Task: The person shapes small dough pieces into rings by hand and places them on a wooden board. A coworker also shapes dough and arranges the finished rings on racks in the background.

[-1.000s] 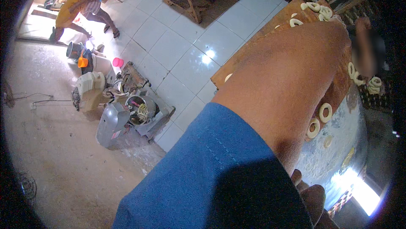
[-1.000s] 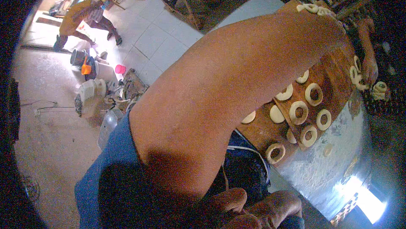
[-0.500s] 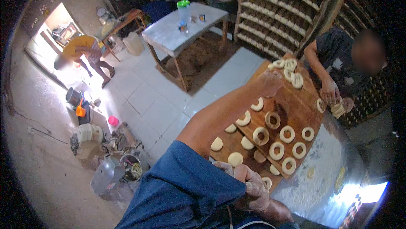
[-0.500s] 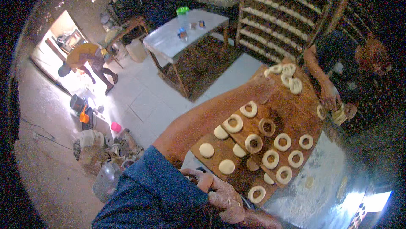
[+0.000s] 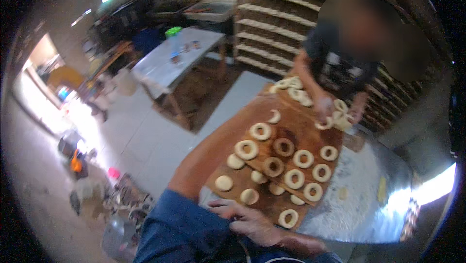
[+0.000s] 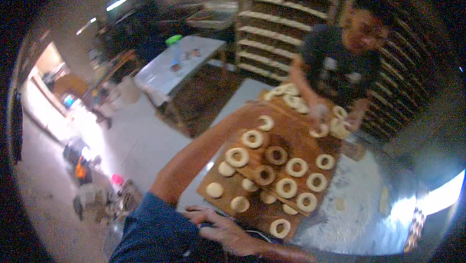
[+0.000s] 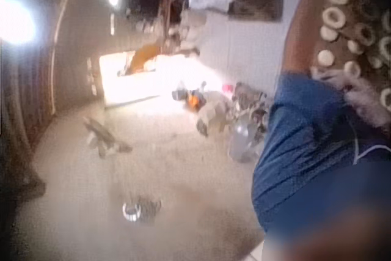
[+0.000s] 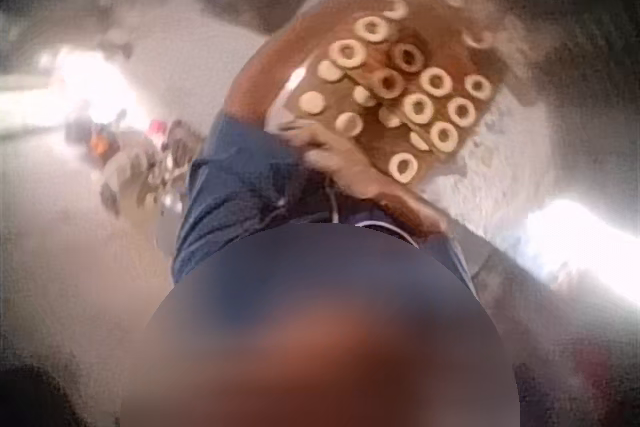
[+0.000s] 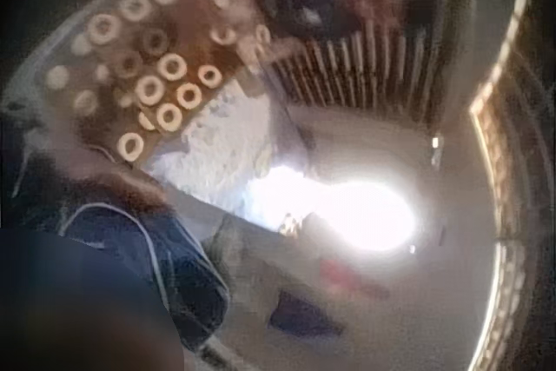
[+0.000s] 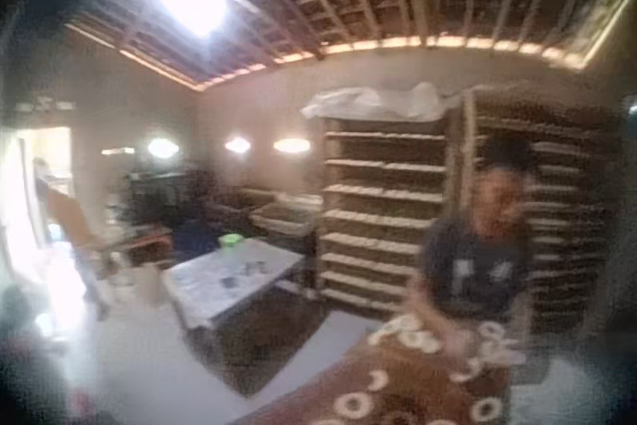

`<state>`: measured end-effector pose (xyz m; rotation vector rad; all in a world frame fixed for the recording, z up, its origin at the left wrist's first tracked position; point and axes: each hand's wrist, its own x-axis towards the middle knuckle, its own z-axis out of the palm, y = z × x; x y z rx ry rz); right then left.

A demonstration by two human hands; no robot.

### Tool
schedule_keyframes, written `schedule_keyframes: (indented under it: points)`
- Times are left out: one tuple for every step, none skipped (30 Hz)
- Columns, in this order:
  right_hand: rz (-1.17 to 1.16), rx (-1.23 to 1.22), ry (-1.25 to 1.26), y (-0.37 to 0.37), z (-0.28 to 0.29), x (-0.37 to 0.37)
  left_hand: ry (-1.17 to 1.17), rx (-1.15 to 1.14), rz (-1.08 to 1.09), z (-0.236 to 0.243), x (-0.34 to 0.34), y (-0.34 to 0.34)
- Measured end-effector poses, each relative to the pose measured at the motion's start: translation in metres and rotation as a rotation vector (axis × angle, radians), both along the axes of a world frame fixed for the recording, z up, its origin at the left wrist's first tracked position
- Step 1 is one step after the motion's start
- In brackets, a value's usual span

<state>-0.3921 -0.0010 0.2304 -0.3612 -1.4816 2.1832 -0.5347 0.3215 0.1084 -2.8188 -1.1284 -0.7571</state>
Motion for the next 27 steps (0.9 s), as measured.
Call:
schedule_keyframes:
  points:
    - [-0.102,0.247,-0.117,0.003,-0.023,0.004,-0.066,-0.010,-0.035,-0.004,0.004,0.003]
    - [-0.111,0.293,-0.222,0.010,-0.030,0.014,-0.130,-0.027,-0.032,-0.004,-0.001,-0.001]
    - [-0.102,0.325,-0.312,0.017,-0.036,0.024,-0.188,-0.073,0.015,-0.005,-0.008,-0.011]
    - [-0.101,0.353,-0.412,0.024,-0.043,0.034,-0.264,-0.135,0.059,-0.004,-0.008,-0.021]
    - [-0.193,0.346,-0.475,0.031,-0.059,0.046,-0.329,-0.232,0.138,0.001,-0.007,-0.037]
    - [-0.270,0.337,-0.531,0.037,-0.071,0.057,-0.397,-0.324,0.230,0.008,-0.010,-0.057]
    - [-0.287,0.244,-0.627,0.043,-0.070,0.066,-0.393,-0.332,0.309,-0.013,-0.026,-0.064]
    - [-0.297,0.147,-0.725,0.049,-0.070,0.077,-0.393,-0.342,0.393,-0.036,-0.037,-0.068]
    - [-0.359,0.121,-0.672,0.052,-0.082,0.092,-0.387,-0.330,0.391,-0.046,-0.034,-0.070]
    - [-0.430,0.101,-0.618,0.052,-0.100,0.109,-0.383,-0.311,0.382,-0.052,-0.028,-0.068]
    - [-0.490,0.081,-0.559,0.053,-0.111,0.119,-0.375,-0.294,0.383,-0.055,-0.025,-0.063]
    - [-0.523,0.019,-0.529,0.053,-0.110,0.125,-0.381,-0.302,0.393,-0.054,-0.023,-0.057]
    - [-0.559,-0.041,-0.499,0.052,-0.107,0.129,-0.388,-0.310,0.400,-0.054,-0.020,-0.051]
    - [-0.596,-0.102,-0.467,0.053,-0.106,0.133,-0.393,-0.317,0.406,-0.053,-0.017,-0.045]
    - [-0.605,-0.082,-0.533,0.055,-0.110,0.138,-0.415,-0.347,0.377,-0.051,-0.008,-0.039]
    - [-0.613,-0.063,-0.599,0.059,-0.117,0.144,-0.435,-0.377,0.347,-0.047,0.000,-0.033]
    - [-0.619,-0.046,-0.664,0.061,-0.121,0.149,-0.455,-0.408,0.318,-0.046,0.010,-0.027]
    - [-0.685,-0.002,-0.658,0.063,-0.119,0.153,-0.517,-0.402,0.271,-0.045,0.021,-0.024]
    - [-0.727,-0.025,-0.645,0.066,-0.117,0.157,-0.494,-0.421,0.276,-0.045,0.033,-0.024]
    - [-0.767,-0.048,-0.631,0.068,-0.116,0.160,-0.472,-0.439,0.282,-0.045,0.044,-0.026]
    - [-0.811,-0.066,-0.613,0.071,-0.115,0.164,-0.448,-0.451,0.285,-0.037,0.055,-0.025]
    - [-0.857,-0.015,-0.616,0.073,-0.116,0.166,-0.436,-0.569,0.250,-0.029,0.064,-0.023]
    - [-0.880,-0.047,-0.583,0.075,-0.117,0.171,-0.438,-0.527,0.232,-0.031,0.072,-0.021]
    - [-0.900,-0.080,-0.546,0.076,-0.119,0.176,-0.437,-0.485,0.217,-0.033,0.077,-0.023]
    - [-0.919,-0.112,-0.509,0.078,-0.120,0.179,-0.438,-0.443,0.203,-0.034,0.080,-0.022]
    - [-0.944,-0.079,-0.534,0.082,-0.118,0.183,-0.431,-0.467,0.205,-0.035,0.081,-0.020]
    - [-0.964,-0.049,-0.563,0.087,-0.112,0.187,-0.424,-0.496,0.212,-0.030,0.079,-0.022]
